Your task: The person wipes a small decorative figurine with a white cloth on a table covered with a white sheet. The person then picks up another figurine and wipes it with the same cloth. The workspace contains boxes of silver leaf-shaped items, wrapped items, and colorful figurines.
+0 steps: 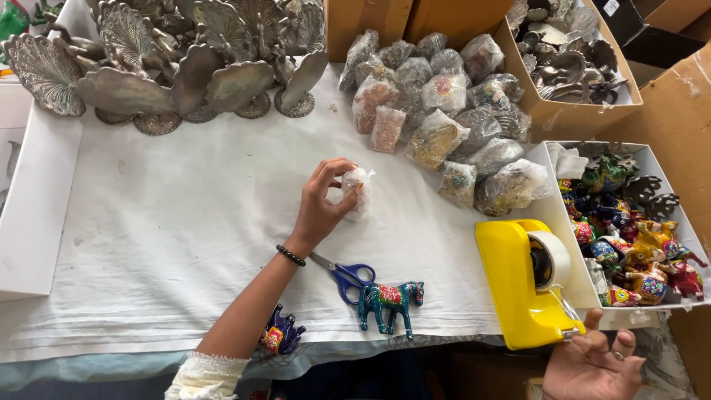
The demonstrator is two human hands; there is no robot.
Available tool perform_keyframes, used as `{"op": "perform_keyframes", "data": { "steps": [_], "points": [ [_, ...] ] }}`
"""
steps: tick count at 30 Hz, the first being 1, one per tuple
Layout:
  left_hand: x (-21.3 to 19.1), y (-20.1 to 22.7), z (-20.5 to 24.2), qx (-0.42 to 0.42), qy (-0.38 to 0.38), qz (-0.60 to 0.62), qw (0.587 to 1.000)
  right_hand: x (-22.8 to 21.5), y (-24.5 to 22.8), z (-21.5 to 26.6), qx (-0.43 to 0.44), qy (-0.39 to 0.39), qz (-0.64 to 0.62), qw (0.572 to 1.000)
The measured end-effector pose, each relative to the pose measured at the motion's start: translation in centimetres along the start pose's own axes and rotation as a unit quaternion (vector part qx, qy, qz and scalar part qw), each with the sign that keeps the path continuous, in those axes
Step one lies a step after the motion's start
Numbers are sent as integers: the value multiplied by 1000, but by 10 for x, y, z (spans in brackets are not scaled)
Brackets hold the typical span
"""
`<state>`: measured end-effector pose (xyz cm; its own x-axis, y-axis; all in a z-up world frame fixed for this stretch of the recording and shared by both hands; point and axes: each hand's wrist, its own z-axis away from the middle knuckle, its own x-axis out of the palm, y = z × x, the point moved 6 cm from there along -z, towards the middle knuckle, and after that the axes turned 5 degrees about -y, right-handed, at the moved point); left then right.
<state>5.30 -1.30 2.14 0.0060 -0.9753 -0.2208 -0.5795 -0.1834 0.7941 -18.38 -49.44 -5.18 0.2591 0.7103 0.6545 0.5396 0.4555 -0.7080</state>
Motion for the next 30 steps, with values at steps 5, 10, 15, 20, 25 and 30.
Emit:
{"op": "perform_keyframes", "data": {
  "steps": [5,10,15,20,25,30],
  "points": [
    [0,0,0,-5,-3,0,1000,0,2,2,-27,-23,8,999],
    [1,-1,0,-2,-3,4,1000,-5,-1,3,-56,-88,79,991],
    [1,-1,0,4,0,0,1000,-13,2,1,-44,-96,28,994],
    [1,-2,0,4,5,3,1000,-68,8,-2,-18,-88,42,995],
    [0,1,0,7,6,10,1000,-61,8,-2,41,-46,56,997],
    [0,0,0,5,10,3,1000,-73,-1,-4,86,-68,45,993]
  ]
}}
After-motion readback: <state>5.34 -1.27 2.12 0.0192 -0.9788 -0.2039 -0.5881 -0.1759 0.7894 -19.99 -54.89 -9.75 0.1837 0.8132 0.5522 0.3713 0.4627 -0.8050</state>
